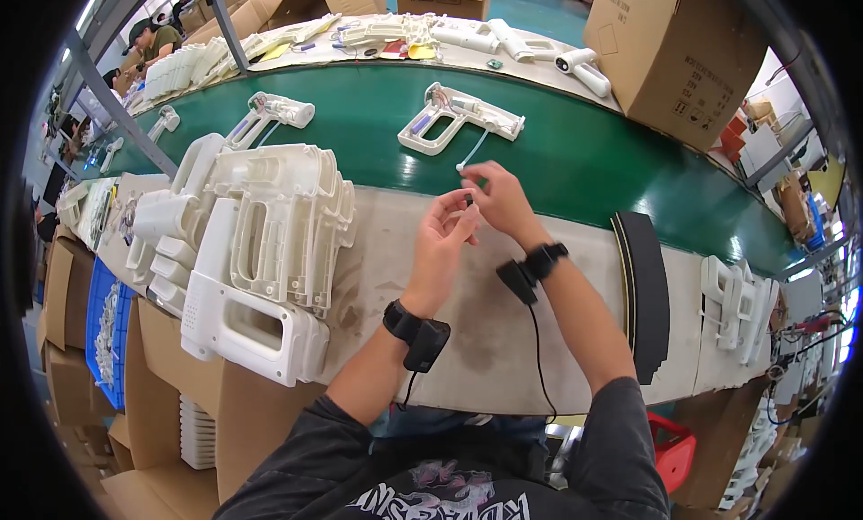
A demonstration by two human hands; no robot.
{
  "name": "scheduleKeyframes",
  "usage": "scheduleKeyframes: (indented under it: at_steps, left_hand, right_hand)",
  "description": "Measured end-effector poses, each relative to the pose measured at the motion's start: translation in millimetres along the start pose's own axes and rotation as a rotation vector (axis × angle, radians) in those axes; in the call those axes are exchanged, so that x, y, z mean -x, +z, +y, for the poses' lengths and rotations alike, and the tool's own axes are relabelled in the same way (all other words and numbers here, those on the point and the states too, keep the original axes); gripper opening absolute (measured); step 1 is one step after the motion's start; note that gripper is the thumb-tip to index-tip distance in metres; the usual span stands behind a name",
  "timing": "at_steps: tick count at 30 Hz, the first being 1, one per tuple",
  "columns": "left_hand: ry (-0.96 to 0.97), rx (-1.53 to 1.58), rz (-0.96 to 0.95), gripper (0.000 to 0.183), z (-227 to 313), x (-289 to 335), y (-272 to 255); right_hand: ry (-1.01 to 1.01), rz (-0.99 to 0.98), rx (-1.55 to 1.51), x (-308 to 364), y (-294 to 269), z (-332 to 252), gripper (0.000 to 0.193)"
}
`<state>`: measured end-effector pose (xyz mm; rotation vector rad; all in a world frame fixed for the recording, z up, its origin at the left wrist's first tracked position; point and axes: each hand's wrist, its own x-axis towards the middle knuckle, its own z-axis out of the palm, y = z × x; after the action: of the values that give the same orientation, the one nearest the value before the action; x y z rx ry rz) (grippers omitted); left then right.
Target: The person stacks white plastic housings, places one on the table, and peels the backing from a black foam piece. They press the foam onto a motor inside the housing, fit a second housing over it, and repeat the process.
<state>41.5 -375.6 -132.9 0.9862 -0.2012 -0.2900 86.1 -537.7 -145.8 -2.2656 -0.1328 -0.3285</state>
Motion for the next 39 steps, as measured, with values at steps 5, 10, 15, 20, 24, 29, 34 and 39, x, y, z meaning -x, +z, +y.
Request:
scheduleKeyframes:
  at_steps: [5, 10, 15, 20, 24, 29, 34, 39]
  left_hand:
    - [0.053, -0.045, 0.043, 0.033, 6, -7, -6]
    - [0.080, -0.029, 0.063, 0.034, 7, -13, -8]
    - [0.097, -0.026, 0.081, 0.033, 9, -15, -16]
    - [0.111, -0.025, 0.074, 0.033, 11, -14, -13]
    - [0.125, -0.041, 0.113, 0.033, 12, -13, -15]
    - [0.149, -0.018, 0.139, 0.032, 15, -14, -17]
    - [0.147, 0.024, 0.198, 0.030, 23, -15, -28]
    - [0.115, 0.057, 0.175, 0.029, 24, -18, -23]
  right_hand:
    - [-0.090, 0.014, 0.211, -63, 43, 6, 0.039]
    - [0.031, -0.098, 0.401, -99, 59, 21, 0.038]
    - [0.050, -0.091, 0.472, -103, 65, 15, 0.031]
    - [-0.104, -0.030, 0.381, -98, 43, 19, 0.024]
    - [-0.190, -0.005, 0.310, -85, 13, 6, 0.023]
    - [-0.267, -0.035, 0.340, -39, -30, -22, 0.020]
    - [-0.280, -0.071, 0.335, 36, -61, -62, 0.020]
    - [-0.198, -0.096, 0.241, 115, -78, -88, 0.024]
